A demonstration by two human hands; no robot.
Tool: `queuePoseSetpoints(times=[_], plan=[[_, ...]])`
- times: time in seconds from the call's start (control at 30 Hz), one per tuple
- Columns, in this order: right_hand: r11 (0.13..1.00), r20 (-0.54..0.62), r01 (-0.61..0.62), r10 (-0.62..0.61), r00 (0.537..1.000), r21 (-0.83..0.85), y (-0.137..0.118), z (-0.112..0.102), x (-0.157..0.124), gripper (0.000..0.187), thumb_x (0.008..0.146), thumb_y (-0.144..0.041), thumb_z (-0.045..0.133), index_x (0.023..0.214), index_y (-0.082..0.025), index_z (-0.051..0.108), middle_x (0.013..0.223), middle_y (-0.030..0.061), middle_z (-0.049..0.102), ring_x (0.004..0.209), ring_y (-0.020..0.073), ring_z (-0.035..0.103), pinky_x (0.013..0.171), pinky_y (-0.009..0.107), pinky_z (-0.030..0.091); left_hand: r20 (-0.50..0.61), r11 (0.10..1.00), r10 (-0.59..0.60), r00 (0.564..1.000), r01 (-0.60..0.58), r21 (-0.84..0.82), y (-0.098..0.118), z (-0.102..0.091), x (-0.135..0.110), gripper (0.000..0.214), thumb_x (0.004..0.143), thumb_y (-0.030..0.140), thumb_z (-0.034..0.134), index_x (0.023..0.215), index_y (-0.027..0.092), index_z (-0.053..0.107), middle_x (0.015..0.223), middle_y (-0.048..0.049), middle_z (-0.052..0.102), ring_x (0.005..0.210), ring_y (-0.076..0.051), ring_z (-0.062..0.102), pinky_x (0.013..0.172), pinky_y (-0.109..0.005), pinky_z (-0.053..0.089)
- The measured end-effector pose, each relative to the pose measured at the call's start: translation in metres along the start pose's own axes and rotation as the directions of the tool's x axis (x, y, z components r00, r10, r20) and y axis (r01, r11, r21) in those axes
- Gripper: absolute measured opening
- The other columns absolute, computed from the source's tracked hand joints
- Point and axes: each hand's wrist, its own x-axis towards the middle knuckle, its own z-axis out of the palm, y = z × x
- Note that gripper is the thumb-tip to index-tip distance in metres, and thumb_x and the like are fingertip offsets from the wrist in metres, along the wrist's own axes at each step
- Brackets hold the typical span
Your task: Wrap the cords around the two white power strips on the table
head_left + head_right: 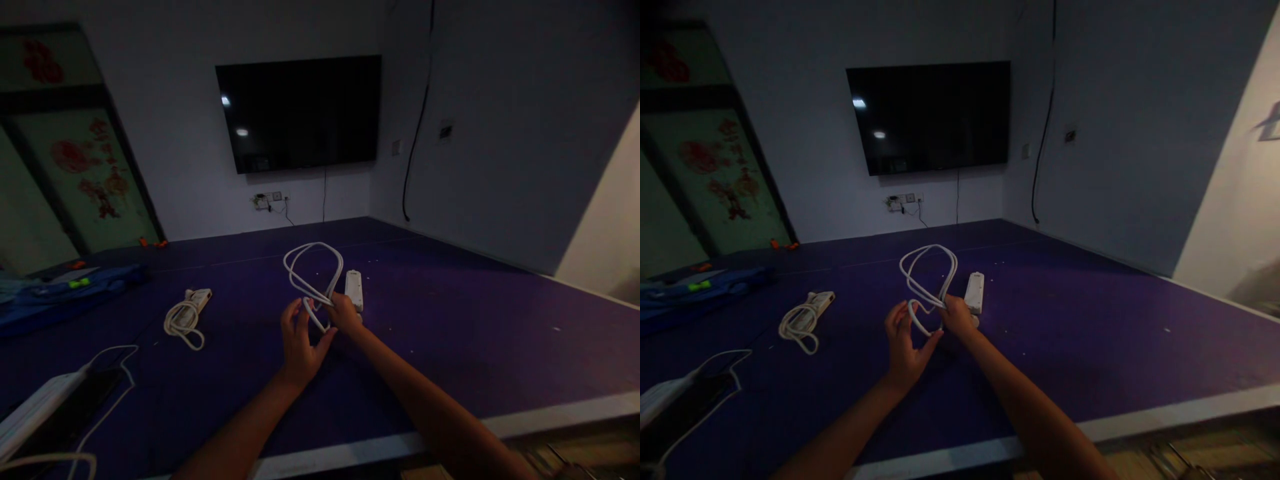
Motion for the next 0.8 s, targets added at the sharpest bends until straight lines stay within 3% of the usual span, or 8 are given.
queuePoseSetpoints(times=[0.17,0.3,0.43,0.63,0.8], plan=[[0.986,0.157,0.045,-0.019,0.987,-0.161,-0.001,0.002,-0.004,0.024,0.080,-0.016,0.046,0.096,-0.018,0.063,0.087,0.0064,0.069,0.081,0.0199,0.064,0.070,0.025,0.046,0.078,0.996,0.015,0.997,-0.008,-0.086,-0.015,-0.002,0.009,0.061,0.085,0.033,0.052,0.138,0.025,0.024,0.142,-0.0145,0.032,0.131,-0.027,0.033,0.105,-0.046,0.033],[0.933,0.300,0.091,0.020,0.954,-0.349,-0.009,-0.002,-0.006,0.030,0.081,-0.015,0.049,0.109,-0.017,0.061,0.104,0.0105,0.067,0.091,0.0216,0.064,0.078,0.026,0.047,0.133,0.980,-0.089,0.987,0.111,-0.166,-0.027,0.000,0.012,0.053,0.090,0.032,0.042,0.139,0.023,0.023,0.144,-0.0150,0.032,0.126,-0.024,0.041,0.103,-0.043,0.036],[0.834,0.415,0.205,0.032,0.909,-0.512,-0.016,-0.003,-0.009,0.041,0.080,-0.012,0.048,0.120,-0.016,0.055,0.120,0.0140,0.060,0.092,0.0234,0.064,0.078,0.029,0.049,0.166,0.946,-0.213,0.963,0.246,-0.210,-0.038,0.005,0.013,0.046,0.092,0.033,0.037,0.136,0.021,0.032,0.134,-0.0135,0.045,0.116,-0.021,0.050,0.101,-0.040,0.038],[0.767,0.556,0.400,-0.069,0.828,-0.501,-0.019,-0.001,-0.010,0.041,0.086,-0.011,0.041,0.124,-0.019,0.052,0.132,0.0128,0.051,0.087,0.0217,0.066,0.072,0.029,0.051,0.255,0.890,-0.319,0.913,0.381,-0.250,-0.058,0.014,0.010,0.036,0.091,0.032,0.035,0.122,0.020,0.049,0.123,-0.0101,0.056,0.118,-0.022,0.049,0.102,-0.041,0.036],[0.734,0.610,0.462,-0.083,0.788,-0.497,-0.020,-0.001,-0.007,0.042,0.089,-0.012,0.037,0.128,-0.021,0.048,0.129,0.0122,0.053,0.086,0.0202,0.066,0.069,0.027,0.050,0.417,0.881,-0.242,0.876,0.378,-0.283,-0.073,0.010,0.010,0.045,0.084,0.025,0.045,0.128,0.021,0.044,0.128,-0.0098,0.052,0.105,-0.020,0.056,0.096,-0.042,0.042]])
